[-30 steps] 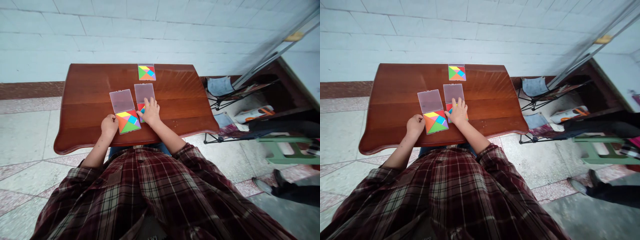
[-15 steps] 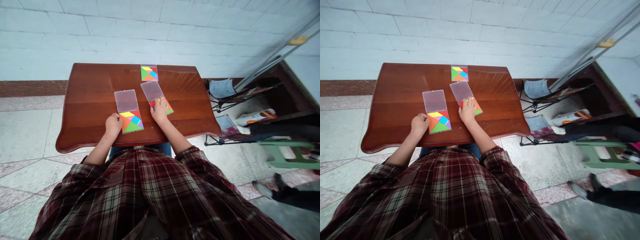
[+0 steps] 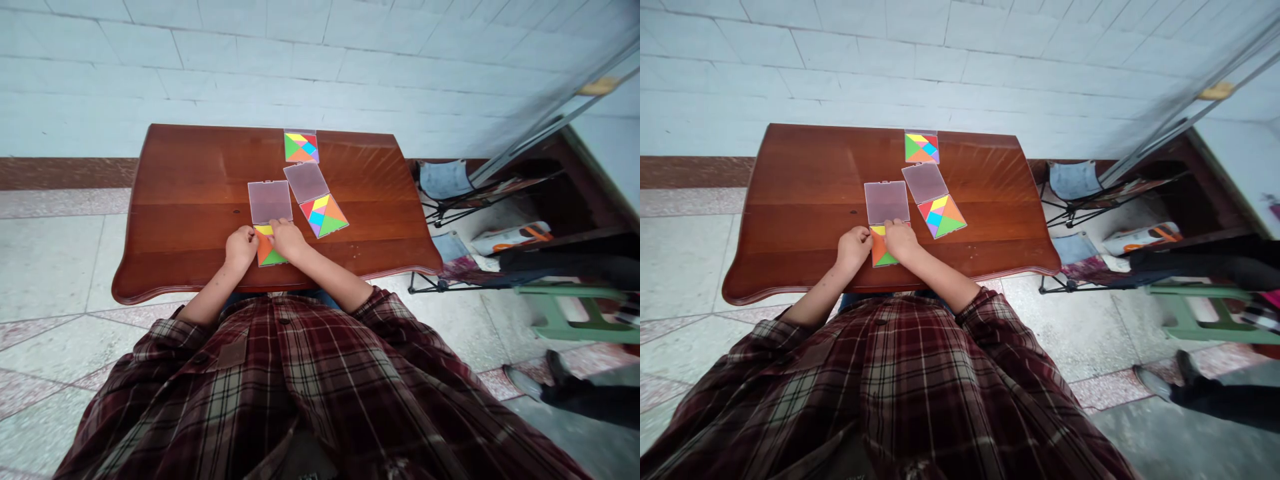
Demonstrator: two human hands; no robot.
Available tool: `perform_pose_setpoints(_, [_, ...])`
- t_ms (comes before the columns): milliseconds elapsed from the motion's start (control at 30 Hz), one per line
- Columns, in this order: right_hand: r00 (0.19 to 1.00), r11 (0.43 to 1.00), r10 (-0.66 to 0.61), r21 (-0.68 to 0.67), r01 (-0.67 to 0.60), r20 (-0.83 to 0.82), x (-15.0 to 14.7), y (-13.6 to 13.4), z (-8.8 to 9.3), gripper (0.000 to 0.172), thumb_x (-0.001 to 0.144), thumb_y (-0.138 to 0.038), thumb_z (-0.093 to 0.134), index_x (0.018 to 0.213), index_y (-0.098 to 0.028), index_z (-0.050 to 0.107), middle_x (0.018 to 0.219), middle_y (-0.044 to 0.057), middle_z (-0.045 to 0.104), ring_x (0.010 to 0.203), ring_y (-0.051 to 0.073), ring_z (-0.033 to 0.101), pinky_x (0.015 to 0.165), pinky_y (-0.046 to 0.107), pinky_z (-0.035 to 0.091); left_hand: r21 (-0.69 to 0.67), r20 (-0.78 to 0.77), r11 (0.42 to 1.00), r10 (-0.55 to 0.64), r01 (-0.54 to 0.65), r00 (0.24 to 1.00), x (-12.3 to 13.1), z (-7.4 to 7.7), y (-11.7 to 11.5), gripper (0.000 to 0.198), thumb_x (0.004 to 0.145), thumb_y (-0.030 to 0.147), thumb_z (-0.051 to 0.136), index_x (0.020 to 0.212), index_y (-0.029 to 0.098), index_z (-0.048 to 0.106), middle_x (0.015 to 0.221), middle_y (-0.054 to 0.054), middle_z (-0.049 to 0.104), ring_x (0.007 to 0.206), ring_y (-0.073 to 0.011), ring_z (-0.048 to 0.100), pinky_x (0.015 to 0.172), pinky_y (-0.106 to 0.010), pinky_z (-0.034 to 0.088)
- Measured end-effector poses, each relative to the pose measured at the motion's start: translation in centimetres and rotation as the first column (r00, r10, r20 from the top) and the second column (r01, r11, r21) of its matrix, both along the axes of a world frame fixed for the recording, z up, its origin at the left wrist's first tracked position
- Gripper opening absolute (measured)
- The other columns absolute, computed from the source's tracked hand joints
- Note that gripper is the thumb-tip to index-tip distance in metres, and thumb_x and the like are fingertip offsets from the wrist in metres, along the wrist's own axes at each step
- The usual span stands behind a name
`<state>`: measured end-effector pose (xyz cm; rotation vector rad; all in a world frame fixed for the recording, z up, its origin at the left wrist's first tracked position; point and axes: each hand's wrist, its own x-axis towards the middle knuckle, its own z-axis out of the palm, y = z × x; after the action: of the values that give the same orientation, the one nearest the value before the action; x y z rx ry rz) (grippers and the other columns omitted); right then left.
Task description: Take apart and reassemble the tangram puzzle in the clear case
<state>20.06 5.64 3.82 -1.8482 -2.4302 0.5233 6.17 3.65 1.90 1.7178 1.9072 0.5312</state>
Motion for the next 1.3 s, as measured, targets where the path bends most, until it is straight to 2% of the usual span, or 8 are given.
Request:
perform_pose_setpoints(233, [0.988, 0.988, -0.103, -0.126, 0.088, -0.114, 0.8, 1.4, 0.0, 0.034, 0.078, -0.027, 0.069, 0.108, -0.018, 0.057, 0.107, 0.009, 0.062, 0.091, 0.020, 0.060, 0.077, 0.031, 0.046, 0.004, 0.054, 1.000, 0.010, -0.010, 0.998, -0.1, -0.3, 0.1, 0.014, 0.081, 0.017, 0.049, 0.085, 0.016, 0.062, 0.078, -0.003, 0.066, 0.071, -0.0142, 0.058, 0.067, -0.024, 0.039])
perform_pose_setpoints(567, [0.950, 0.970, -0.144, -0.232, 0.079, -0.278, 1.5, 2.2, -0.3, 0.011, 0.069, -0.013, 0.061, 0.071, -0.020, 0.053, 0.072, -0.005, 0.056, 0.064, 0.010, 0.046, 0.058, 0.023, 0.031, 0.025, 0.025, 0.999, 0.030, -0.031, 0.999, 0.0, -0.7, 0.0, 0.013, 0.080, 0.016, 0.049, 0.084, 0.017, 0.061, 0.072, -0.001, 0.063, 0.065, -0.0138, 0.053, 0.063, -0.025, 0.035])
perform_pose_setpoints(733, [0.784, 0.973, -0.218, -0.189, 0.130, -0.582, 3.0, 2.8, -1.3, 0.012, 0.072, -0.022, 0.061, 0.068, -0.020, 0.050, 0.067, -0.006, 0.051, 0.064, 0.010, 0.046, 0.062, 0.023, 0.035, 0.028, 0.053, 0.999, 0.032, -0.034, 0.998, 0.1, -0.5, -0.1, 0.010, 0.081, 0.018, 0.049, 0.081, 0.018, 0.060, 0.072, -0.001, 0.063, 0.066, -0.0142, 0.054, 0.062, -0.025, 0.036])
perform_pose_setpoints(833, [0.693, 0.965, -0.263, -0.176, 0.195, -0.671, 5.5, 2.2, -1.6, 0.013, 0.075, -0.027, 0.058, 0.070, -0.021, 0.048, 0.063, -0.006, 0.048, 0.061, 0.010, 0.045, 0.062, 0.023, 0.036, 0.022, 0.038, 0.998, 0.051, -0.051, 0.998, 0.0, -0.3, -0.2, 0.010, 0.081, 0.019, 0.050, 0.083, 0.018, 0.060, 0.072, -0.001, 0.064, 0.065, -0.0143, 0.055, 0.062, -0.025, 0.036])
perform_pose_setpoints(933, [0.721, 0.947, -0.322, -0.187, 0.263, -0.613, 8.1, 0.5, -2.0, 0.011, 0.076, -0.028, 0.058, 0.074, -0.021, 0.050, 0.062, -0.007, 0.050, 0.060, 0.011, 0.047, 0.062, 0.024, 0.037, 0.008, -0.025, 0.997, 0.077, -0.077, 0.997, -0.3, -0.1, -0.2, 0.015, 0.081, 0.018, 0.050, 0.090, 0.018, 0.061, 0.076, -0.002, 0.065, 0.067, -0.0156, 0.056, 0.063, -0.026, 0.036])
perform_pose_setpoints(1067, [0.825, 0.932, -0.363, -0.154, 0.329, -0.432, 9.9, -2.5, -2.3, 0.009, 0.080, -0.024, 0.057, 0.088, -0.019, 0.057, 0.071, -0.003, 0.060, 0.068, 0.014, 0.056, 0.069, 0.026, 0.040, 0.025, -0.096, 0.996, 0.090, -0.088, 0.991, -1.0, -0.1, -0.2, 0.020, 0.081, 0.016, 0.048, 0.096, 0.018, 0.062, 0.081, -0.004, 0.067, 0.072, -0.0176, 0.058, 0.066, -0.027, 0.037])
perform_pose_setpoints(1200, [0.922, 0.948, -0.317, -0.030, 0.318, -0.221, 9.3, -3.9, -1.4, 0.022, 0.087, -0.024, 0.054, 0.106, -0.016, 0.061, 0.096, 0.008, 0.067, 0.087, 0.020, 0.062, 0.075, 0.029, 0.043, 0.057, -0.117, 0.996, 0.077, -0.071, 0.990, -1.1, -0.4, -0.4, 0.022, 0.083, 0.016, 0.047, 0.100, 0.018, 0.061, 0.084, -0.005, 0.067, 0.077, -0.0193, 0.060, 0.068, -0.028, 0.040])
perform_pose_setpoints(1300, [0.959, 0.961, -0.264, 0.056, 0.271, -0.104, 7.9, -3.6, -0.1, 0.031, 0.090, -0.023, 0.050, 0.118, -0.014, 0.059, 0.117, 0.015, 0.062, 0.099, 0.024, 0.062, 0.078, 0.031, 0.045, 0.098, -0.122, 0.994, 0.065, -0.054, 0.990, -1.0, -0.6, -0.7, 0.023, 0.084, 0.016, 0.045, 0.100, 0.017, 0.061, 0.088, -0.007, 0.068, 0.082, -0.0203, 0.061, 0.070, -0.028, 0.041])
